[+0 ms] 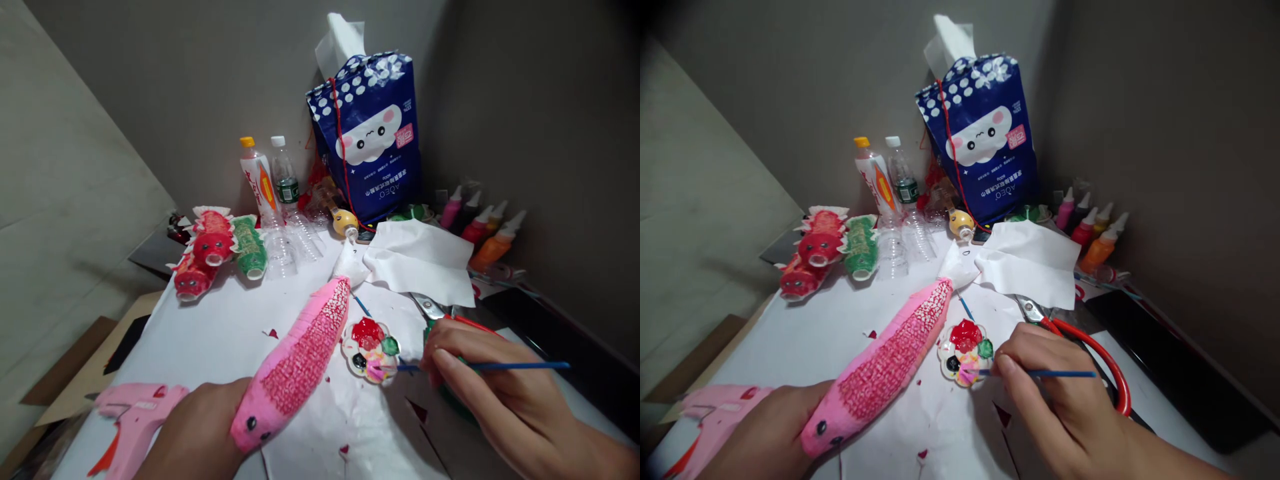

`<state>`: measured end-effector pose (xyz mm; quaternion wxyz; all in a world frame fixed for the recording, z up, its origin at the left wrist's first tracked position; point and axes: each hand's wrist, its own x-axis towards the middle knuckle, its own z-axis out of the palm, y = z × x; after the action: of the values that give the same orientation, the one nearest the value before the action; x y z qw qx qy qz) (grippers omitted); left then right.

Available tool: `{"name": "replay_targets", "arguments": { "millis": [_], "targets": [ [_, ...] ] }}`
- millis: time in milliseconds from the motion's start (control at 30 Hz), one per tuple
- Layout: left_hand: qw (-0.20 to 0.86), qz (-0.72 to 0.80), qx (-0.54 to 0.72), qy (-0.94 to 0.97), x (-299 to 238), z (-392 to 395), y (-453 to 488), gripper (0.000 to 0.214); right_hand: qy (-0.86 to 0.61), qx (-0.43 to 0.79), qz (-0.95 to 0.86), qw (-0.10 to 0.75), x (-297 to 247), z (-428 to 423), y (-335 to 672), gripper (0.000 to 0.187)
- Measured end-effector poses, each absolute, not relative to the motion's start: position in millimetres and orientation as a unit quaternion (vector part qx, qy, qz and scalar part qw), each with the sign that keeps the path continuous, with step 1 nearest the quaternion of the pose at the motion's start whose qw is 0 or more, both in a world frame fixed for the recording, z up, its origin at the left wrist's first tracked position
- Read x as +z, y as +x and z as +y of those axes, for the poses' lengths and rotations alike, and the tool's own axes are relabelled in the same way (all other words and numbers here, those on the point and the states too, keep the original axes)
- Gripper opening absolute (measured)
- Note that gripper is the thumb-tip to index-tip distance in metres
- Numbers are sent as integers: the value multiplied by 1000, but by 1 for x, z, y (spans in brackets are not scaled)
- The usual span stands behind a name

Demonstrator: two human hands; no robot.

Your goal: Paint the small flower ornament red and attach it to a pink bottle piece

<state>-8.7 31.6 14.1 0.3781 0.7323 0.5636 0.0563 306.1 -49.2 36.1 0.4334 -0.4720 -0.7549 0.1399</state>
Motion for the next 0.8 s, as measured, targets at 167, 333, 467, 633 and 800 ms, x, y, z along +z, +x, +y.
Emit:
{"name": "replay_targets", "arguments": {
  "millis": [167, 333, 467, 633, 800],
  "targets": [
    [435, 539, 31, 720, 2, 46, -20, 41, -464, 131, -767, 424, 39, -47, 301, 25],
    [444, 556, 42, 702, 2, 43, -20, 50, -477, 124, -771, 404, 41, -46, 299, 25],
    [464, 551, 47, 693, 2, 43, -21, 48, -482, 124, -769, 400, 42, -45, 297, 25],
    [451, 539, 46, 710, 2, 43, -21, 49, -461, 113, -766, 433, 38, -46, 302, 22],
    [462, 518, 51, 718, -10, 44, -30, 53, -392, 71, -797, 453, 37, -45, 305, 40]
  ]
}}
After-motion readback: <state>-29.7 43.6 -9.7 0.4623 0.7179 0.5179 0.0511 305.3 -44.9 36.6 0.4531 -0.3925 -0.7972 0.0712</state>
